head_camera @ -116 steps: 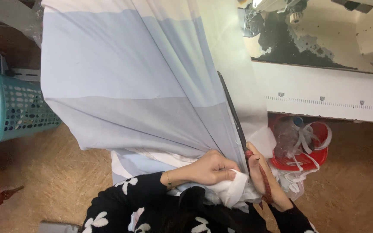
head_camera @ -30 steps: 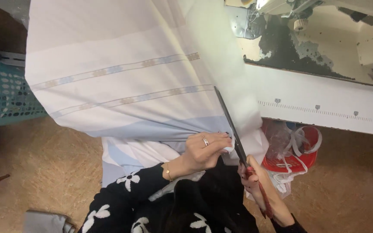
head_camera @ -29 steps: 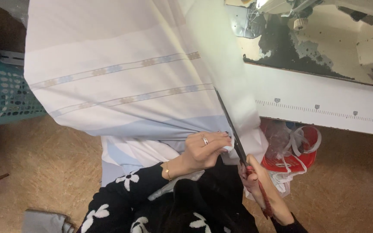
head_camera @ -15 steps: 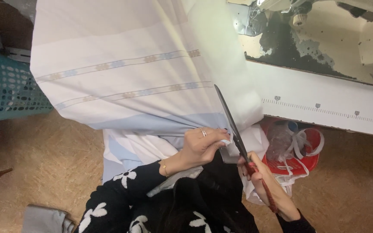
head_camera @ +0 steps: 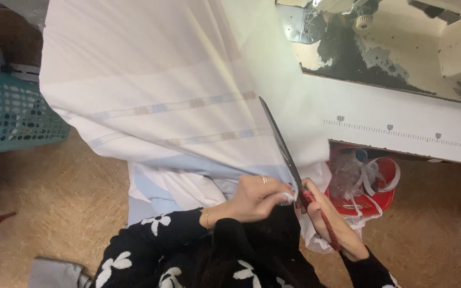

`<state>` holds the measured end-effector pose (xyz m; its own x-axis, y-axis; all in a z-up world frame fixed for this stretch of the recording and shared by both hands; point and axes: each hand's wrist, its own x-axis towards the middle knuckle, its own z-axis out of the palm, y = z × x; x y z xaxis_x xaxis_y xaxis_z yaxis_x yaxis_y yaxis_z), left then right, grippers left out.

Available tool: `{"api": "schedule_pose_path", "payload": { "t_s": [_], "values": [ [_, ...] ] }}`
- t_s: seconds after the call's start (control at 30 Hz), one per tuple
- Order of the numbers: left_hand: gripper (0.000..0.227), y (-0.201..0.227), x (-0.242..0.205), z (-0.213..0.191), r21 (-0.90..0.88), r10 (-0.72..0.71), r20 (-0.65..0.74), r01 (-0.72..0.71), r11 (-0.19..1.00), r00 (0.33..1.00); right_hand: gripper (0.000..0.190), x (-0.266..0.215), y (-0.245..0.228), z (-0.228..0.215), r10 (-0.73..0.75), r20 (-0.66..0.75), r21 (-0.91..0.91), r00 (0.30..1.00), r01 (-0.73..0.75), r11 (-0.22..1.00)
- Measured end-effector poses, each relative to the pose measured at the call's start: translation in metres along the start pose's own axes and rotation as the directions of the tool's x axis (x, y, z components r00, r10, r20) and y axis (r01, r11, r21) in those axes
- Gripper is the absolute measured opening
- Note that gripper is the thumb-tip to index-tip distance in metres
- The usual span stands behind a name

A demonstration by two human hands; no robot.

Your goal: Trimming excess fabric from a sewn item using large scissors

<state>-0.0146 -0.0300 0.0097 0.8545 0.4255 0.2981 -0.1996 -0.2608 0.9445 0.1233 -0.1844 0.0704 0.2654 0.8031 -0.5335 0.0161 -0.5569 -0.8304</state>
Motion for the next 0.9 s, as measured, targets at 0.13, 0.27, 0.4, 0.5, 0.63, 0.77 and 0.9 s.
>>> {"api": "schedule_pose_path", "payload": {
  "t_s": [0.13, 0.27, 0.4, 0.5, 0.63, 0.77, 0.9],
  "values": [
    [0.016, 0.002, -0.01, 0.009, -0.01, 0.029, 0.091, -0.029, 1.0, 0.995, 0.084, 0.003, 0.006, 0.007, 0.08, -0.014, 0.025, 0.997, -0.08, 0.996],
    [0.016, 0.001, -0.01, 0.008, -0.059, 0.014, 0.113, -0.007, 0.998, 0.994, 0.086, 0.003, 0.021, 0.015, 0.087, -0.05, 0.163, 0.995, -0.078, 0.984],
    [0.018, 0.002, -0.007, 0.004, -0.081, -0.017, 0.16, 0.031, 0.996, 0.987, 0.084, 0.004, 0.027, 0.01, 0.019, -0.069, 0.01, 0.997, -0.019, 1.0],
    [0.014, 0.002, -0.011, 0.008, -0.218, -0.172, 0.246, 0.227, 0.949, 0.954, 0.072, 0.003, -0.018, 0.004, 0.078, 0.017, 0.21, 0.997, -0.08, 0.974],
    [0.016, -0.003, -0.02, 0.021, -0.252, -0.167, 0.463, 0.309, 0.917, 0.871, 0.099, 0.022, 0.007, 0.004, 0.083, 0.0, -0.052, 0.997, -0.083, 0.995],
    [0.019, -0.015, -0.031, 0.029, -0.217, -0.173, 0.538, 0.334, 0.917, 0.825, 0.101, 0.023, 0.052, 0.012, 0.029, -0.034, -0.045, 0.999, -0.03, 0.999],
    [0.016, -0.004, -0.016, 0.018, -0.291, -0.178, 0.549, 0.386, 0.875, 0.817, 0.099, -0.014, 0.0, 0.003, 0.127, -0.012, 0.11, 0.992, -0.124, 0.986]
  ]
}}
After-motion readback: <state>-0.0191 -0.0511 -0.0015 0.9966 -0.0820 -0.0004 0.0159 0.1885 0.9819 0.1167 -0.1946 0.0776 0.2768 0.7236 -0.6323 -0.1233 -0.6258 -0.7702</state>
